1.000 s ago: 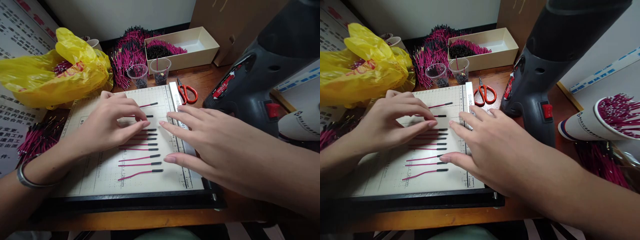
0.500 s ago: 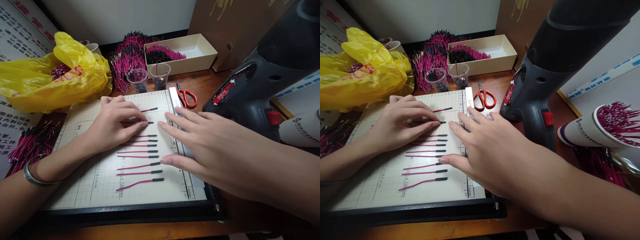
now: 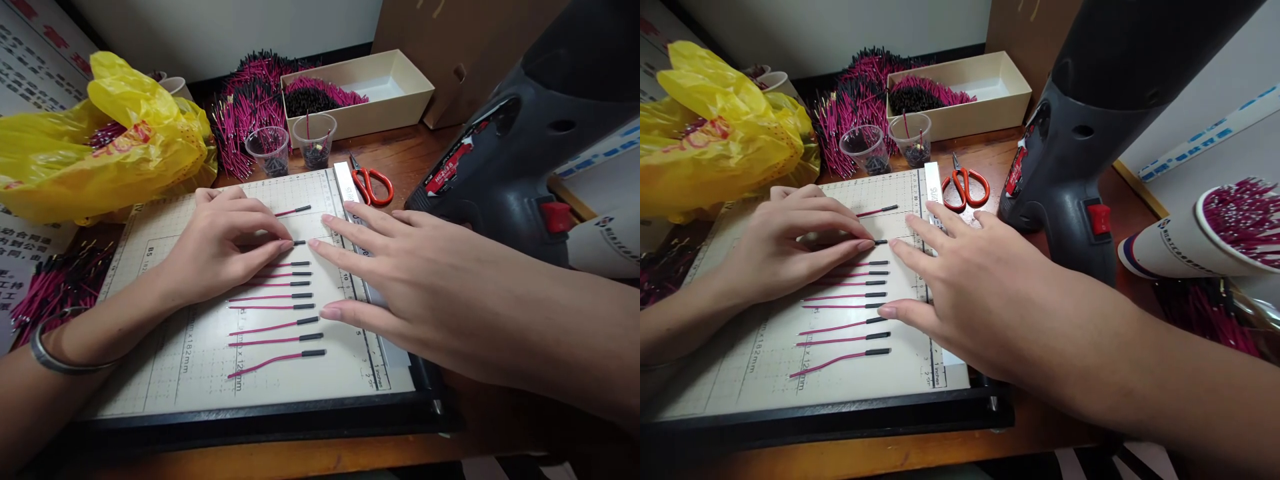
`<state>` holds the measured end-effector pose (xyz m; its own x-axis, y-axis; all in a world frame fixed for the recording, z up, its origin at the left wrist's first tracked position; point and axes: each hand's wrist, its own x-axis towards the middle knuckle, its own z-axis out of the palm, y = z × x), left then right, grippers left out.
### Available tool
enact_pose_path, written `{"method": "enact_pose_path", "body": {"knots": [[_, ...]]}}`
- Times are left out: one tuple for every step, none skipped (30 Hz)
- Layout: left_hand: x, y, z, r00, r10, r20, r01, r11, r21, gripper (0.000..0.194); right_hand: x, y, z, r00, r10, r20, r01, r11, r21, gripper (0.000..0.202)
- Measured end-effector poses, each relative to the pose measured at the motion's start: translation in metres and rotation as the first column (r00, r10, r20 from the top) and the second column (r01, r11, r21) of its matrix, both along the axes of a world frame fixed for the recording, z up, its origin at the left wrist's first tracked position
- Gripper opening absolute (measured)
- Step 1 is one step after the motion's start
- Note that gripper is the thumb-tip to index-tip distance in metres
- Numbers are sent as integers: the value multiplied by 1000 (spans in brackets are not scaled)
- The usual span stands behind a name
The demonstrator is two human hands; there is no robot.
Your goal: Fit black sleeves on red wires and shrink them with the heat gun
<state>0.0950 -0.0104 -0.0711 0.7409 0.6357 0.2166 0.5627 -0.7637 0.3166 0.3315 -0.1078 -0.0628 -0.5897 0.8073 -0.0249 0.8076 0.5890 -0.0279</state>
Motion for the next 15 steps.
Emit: {"method": "enact_pose_path", "body": {"knots": [[0,0,0,1000,-4,-3,4,1000,0,27,0,0,0,1000,7,-2,-7,1000,9,64],[0,0,0,1000,-7,-10,7,1000,0,27,1,0,-1,1000,10,-11,-10,1000,25,64],[0,0,0,1000,-9,-16,9,1000,-1,27,1,0,-2,1000,12,-21,-11,999,38,63],[-1,0,0,1000,-11,-19,11,1000,-2,28,2,0,-2,999,10,-31,-9,999,50,62],[-1,0,0,1000,-12,-21,12,1000,-4,28,2,0,-3,999,9,-38,-7,998,58,62],[-1,0,0,1000,-13,-20,13,1000,-6,28,2,-1,-3,999,11,-43,-9,998,65,62],[-1,0,0,1000,-15,-17,15,1000,-6,28,2,-1,-4,999,18,-45,-14,997,70,61],[-1,0,0,1000,-18,-12,18,1000,-5,28,2,-1,-4,999,23,-46,-19,997,76,61],[-1,0,0,1000,-22,-5,22,1000,-2,27,3,-1,-4,999,24,-48,-20,996,83,61],[-1,0,-1,1000,-25,5,25,1000,3,27,3,-1,-4,999,19,-48,-15,996,88,61],[-1,0,-1,999,-28,17,28,1000,9,26,4,0,-4,999,16,-47,-12,996,84,62],[-2,0,-2,999,-31,31,30,999,15,26,4,0,-4,999,15,-46,-11,997,75,63],[-2,0,-2,999,-33,43,33,999,19,25,5,1,-4,999,19,-44,-16,998,62,64],[-2,0,-3,998,-36,53,35,999,20,25,5,1,-3,999,26,-40,-24,999,48,65],[-2,0,-3,997,-38,60,37,999,20,24,6,2,-3,999,34,-39,-33,999,38,65]]}}
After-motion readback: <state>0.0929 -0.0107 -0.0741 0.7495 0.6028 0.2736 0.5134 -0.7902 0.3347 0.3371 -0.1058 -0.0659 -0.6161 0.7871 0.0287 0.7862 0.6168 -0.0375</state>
